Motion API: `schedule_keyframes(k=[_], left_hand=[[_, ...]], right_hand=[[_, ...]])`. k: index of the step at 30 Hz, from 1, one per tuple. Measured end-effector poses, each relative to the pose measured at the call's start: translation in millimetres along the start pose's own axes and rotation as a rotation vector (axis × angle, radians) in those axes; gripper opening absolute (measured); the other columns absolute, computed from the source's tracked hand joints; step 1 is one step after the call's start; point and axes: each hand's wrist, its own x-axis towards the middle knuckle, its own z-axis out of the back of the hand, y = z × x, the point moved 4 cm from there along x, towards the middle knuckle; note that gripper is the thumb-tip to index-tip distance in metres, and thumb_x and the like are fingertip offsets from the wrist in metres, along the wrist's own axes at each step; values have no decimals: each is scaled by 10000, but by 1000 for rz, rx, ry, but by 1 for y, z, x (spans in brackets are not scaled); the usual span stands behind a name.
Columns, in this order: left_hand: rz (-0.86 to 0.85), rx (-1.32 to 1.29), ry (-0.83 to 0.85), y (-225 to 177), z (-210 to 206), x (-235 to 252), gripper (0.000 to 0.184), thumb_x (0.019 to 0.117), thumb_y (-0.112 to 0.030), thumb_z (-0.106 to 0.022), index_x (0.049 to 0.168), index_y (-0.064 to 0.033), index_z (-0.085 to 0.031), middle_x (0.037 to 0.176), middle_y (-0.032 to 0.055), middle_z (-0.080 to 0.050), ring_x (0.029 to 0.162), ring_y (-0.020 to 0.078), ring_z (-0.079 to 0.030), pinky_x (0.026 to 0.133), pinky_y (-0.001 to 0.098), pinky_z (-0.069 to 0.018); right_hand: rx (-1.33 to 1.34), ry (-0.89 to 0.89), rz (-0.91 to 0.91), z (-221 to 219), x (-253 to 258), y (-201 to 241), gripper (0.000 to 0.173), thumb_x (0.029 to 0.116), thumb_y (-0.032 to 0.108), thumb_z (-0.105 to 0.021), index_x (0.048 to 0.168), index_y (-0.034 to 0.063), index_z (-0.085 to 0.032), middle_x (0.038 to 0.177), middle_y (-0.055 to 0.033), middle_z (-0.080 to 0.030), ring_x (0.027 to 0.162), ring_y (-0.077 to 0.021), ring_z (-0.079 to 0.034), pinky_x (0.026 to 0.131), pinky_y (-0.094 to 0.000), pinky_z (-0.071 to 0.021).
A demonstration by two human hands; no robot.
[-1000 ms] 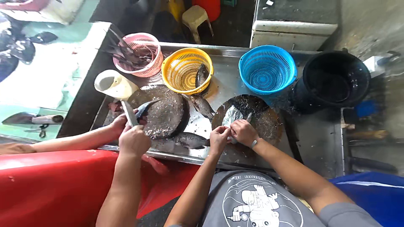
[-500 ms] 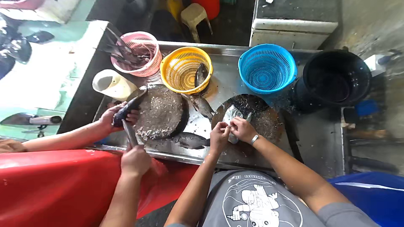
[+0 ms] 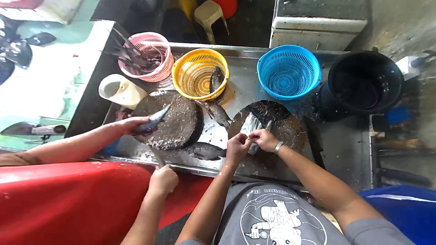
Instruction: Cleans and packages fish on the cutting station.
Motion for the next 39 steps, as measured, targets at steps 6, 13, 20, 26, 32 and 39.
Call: schedule_keyframes(k=[6, 13, 20, 26, 32, 39], left_hand=[[76, -81, 191, 3, -5, 4, 134, 966, -174, -645, 985, -49, -691, 768, 71, -680, 644, 175, -686, 635, 406, -627], [460, -677, 24, 10, -8, 1, 150, 994, -180, -678, 1025, -34, -691, 831, 85, -712, 702, 188, -706, 621, 366, -623], [313, -501, -4, 8, -11, 0, 138, 983, -157, -692, 1031, -32, -724, 839, 93, -738, 702, 212, -730, 640, 417, -646], [332, -561, 23, 15, -14, 4, 171, 1007, -165, -641, 1073, -23, -709, 862, 113, -734, 726, 236, -728, 652, 442, -639], [327, -550, 102, 19, -10, 0, 150, 1018, -138, -620, 1084, -27, -698, 904, 111, -728, 778, 229, -726, 693, 445, -637], [315, -505, 116, 18, -3, 6, 181, 1026, -156, -605, 1119, -27, -692, 924, 110, -727, 768, 217, -717, 669, 405, -627]], right_hand=[[289, 185, -135, 0, 0, -19, 112, 1002, 106, -662, 1044, 11, -703, 993, -98, -679, 883, -164, -635, 829, -383, -544], [-234, -318, 339, 6, -10, 7, 135, 882, 60, -733, 1014, 38, -751, 1029, -118, -726, 912, -215, -717, 856, -414, -621], [-573, -277, 369, -5, -6, 15, 102, 915, 97, -676, 965, 26, -730, 972, -136, -730, 970, -297, -718, 853, -477, -607], [-582, -271, 313, -12, 0, 16, 146, 929, 113, -672, 1013, 2, -714, 1028, -172, -714, 1017, -338, -705, 851, -506, -604], [-590, -117, 297, -11, 1, 16, 144, 912, 130, -687, 998, 15, -697, 1030, -156, -700, 1006, -318, -699, 829, -500, -601], [-628, -134, 232, -18, 6, 22, 245, 953, 176, -694, 1113, -8, -674, 1115, -199, -693, 1079, -362, -690, 864, -523, -595]])
